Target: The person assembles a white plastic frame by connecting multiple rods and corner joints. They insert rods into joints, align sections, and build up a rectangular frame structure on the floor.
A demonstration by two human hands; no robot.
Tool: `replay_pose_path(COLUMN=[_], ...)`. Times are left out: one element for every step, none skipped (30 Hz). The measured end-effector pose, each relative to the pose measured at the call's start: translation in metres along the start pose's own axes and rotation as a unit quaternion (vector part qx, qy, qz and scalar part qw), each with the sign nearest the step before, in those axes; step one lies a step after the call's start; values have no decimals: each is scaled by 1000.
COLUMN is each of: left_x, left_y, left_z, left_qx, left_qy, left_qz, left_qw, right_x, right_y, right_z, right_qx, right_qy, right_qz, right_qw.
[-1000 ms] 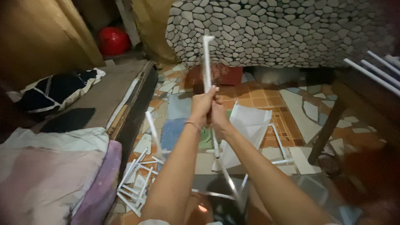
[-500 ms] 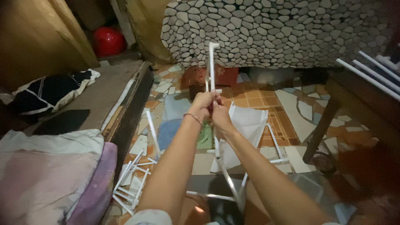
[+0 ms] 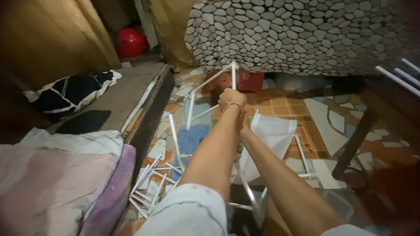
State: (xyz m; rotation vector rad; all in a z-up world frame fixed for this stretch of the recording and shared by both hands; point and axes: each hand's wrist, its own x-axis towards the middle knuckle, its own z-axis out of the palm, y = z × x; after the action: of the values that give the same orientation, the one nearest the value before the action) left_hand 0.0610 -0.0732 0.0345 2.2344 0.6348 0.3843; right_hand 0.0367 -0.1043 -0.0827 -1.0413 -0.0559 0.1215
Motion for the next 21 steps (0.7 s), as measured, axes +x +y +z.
replay_pose_path(left_x=[0, 2, 10, 28, 47, 56, 69, 82, 88, 95, 99, 100, 101, 100, 94, 88, 80, 71, 59, 48, 39], left_y=[3, 7, 11, 11, 11, 16, 8, -4, -5, -8, -8, -9, -17, -25, -31, -39, -48, -58, -68, -77, -87], left_z=[-4, -6, -7, -17, -26, -24, -34, -43, -36, -31, -27, -23, -20, -17, -10, -5, -1, 5, 13, 21, 29], left_qx=[-7, -14, -14, -15, -7, 1, 15, 31, 47, 13, -25, -63, -147, -229, -310, -338, -365, -391, -397, -402, -425], left_qy=[52, 104, 85, 65, 48, 32, 43, 54, 52, 6, -39, -84, -113, -141, -171, -201, -230, -258, -277, -296, -271], left_qz=[17, 34, 50, 66, 82, 98, 114, 129, 156, 123, 90, 57, 56, 56, 56, 20, -15, -50, -57, -63, -28], left_qw=[998, 994, 995, 996, 995, 995, 992, 990, 985, 992, 995, 993, 981, 961, 934, 919, 902, 882, 873, 864, 863], right_x=[-5, -11, -21, -23, -24, -20, -13, -7, -2, 2, 5, 2, -4, -9, -13, -16, -18, -18, -16, -12, -9], right_y=[4, 11, 25, 33, 37, 31, 31, 30, 24, 19, 8, 0, -2, -3, -8, -14, -20, -26, -33, -38, -41], right_z=[6, 15, 21, 26, 27, 19, 34, 48, 45, 45, 41, 35, 33, 32, 28, 23, 19, 15, 13, 12, 10], right_qx=[-16, -32, -76, -123, -156, -155, -159, -162, -197, -247, -325, -256, -184, -111, -45, 21, 88, 109, 129, 150, 175], right_qy=[7, 17, 27, 43, 54, 69, 54, 40, 64, 96, 142, 127, 106, 84, 51, 18, -17, -19, -23, -26, -37], right_qz=[-23, -47, -101, -168, -224, -235, -250, -260, -245, -237, -230, -176, -117, -55, -44, -31, -19, -11, -2, 7, -4], right_qw=[1000, 998, 992, 977, 961, 957, 954, 951, 947, 935, 906, 942, 970, 989, 997, 999, 996, 994, 991, 988, 984])
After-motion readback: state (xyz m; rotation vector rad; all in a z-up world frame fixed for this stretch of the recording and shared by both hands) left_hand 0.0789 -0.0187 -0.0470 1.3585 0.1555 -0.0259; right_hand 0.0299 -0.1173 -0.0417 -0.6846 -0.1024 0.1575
